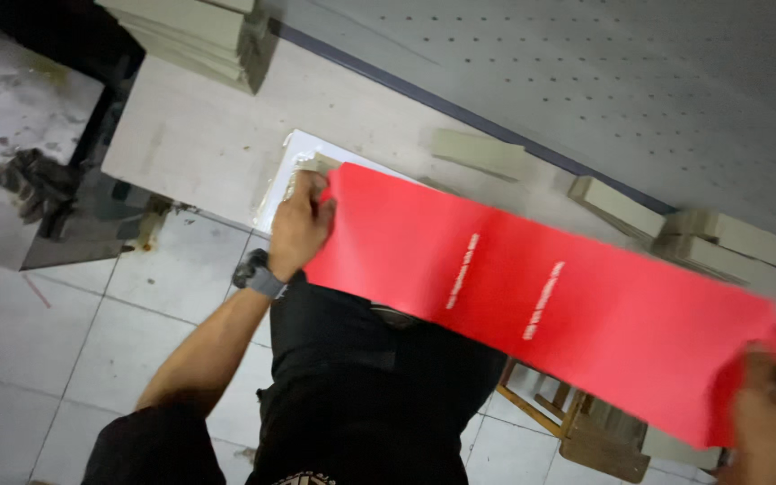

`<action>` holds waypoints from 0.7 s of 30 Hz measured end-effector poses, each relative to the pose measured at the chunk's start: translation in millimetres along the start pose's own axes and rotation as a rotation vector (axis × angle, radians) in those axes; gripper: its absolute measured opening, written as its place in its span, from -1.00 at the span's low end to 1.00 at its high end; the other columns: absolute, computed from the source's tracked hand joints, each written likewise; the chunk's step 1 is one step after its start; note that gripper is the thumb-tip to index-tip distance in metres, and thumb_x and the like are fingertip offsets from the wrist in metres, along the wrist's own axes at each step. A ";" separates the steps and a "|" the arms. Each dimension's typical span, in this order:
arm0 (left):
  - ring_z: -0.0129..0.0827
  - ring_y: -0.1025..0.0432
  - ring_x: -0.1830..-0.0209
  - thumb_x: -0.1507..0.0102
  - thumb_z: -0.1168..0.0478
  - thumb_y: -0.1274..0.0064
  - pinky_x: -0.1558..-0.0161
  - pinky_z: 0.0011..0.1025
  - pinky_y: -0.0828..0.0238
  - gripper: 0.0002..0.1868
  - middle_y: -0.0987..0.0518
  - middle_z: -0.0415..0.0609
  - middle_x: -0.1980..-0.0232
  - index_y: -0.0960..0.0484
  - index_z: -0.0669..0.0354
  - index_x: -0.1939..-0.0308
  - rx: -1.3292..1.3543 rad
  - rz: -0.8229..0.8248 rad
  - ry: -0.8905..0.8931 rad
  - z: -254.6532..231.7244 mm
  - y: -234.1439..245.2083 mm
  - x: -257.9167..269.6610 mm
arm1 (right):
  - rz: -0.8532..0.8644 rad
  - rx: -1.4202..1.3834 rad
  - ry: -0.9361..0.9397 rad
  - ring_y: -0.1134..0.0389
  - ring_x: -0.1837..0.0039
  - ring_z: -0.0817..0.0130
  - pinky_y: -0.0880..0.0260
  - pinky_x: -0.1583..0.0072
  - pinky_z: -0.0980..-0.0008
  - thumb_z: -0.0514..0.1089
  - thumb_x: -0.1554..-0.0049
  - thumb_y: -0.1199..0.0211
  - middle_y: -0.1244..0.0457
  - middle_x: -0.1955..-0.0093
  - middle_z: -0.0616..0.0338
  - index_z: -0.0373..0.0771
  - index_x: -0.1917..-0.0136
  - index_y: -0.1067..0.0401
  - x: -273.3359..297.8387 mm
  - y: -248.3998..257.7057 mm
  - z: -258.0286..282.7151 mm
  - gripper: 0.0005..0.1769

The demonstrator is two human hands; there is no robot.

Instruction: The person repeatedly places beige book blocks onto a white board, covers them with a red cover sheet, and presses down to align the materials. The person then removes the cover and book block, repeating the process with new items from nearby stacks.

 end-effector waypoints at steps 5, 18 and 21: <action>0.12 -0.56 0.26 -0.31 0.29 0.00 0.23 0.06 -0.44 -0.52 -0.67 0.07 0.25 -0.66 -0.17 -0.30 -0.311 -0.063 -0.253 18.5 35.4 -11.5 | 0.025 0.015 -0.173 -0.42 -0.25 0.26 -0.35 -0.40 0.28 -0.40 -0.55 -0.16 -0.41 -0.26 0.01 -0.27 -0.55 -0.50 46.8 -83.7 78.6 -0.63; 0.12 -0.50 0.17 -0.34 0.26 0.08 0.11 0.12 -0.34 -0.41 -0.58 0.03 0.20 -0.68 -0.40 -0.39 -0.448 -0.037 -0.160 48.5 23.6 -39.6 | 0.008 -0.077 -0.308 -0.24 -0.07 0.39 -0.31 -0.18 0.37 -0.30 -0.51 -0.21 -0.32 -0.21 0.14 -0.25 -0.51 -0.58 55.8 -130.2 70.5 -0.65; 0.10 -0.46 0.18 -0.36 0.27 0.09 0.09 0.10 -0.32 -0.41 -0.56 0.01 0.20 -0.67 -0.43 -0.41 -0.467 -0.040 -0.174 55.4 22.2 -39.7 | 0.006 -0.080 -0.341 -0.30 -0.11 0.38 -0.36 -0.22 0.37 -0.32 -0.51 -0.22 -0.37 -0.24 0.12 -0.25 -0.50 -0.58 57.2 -129.8 78.1 -0.66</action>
Point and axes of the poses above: each hand's wrist, its own x-axis away from the middle knuckle, its own y-axis out of the back of the hand, z = x × y, the point moved 6 cm from there along -x, towards the middle knuckle
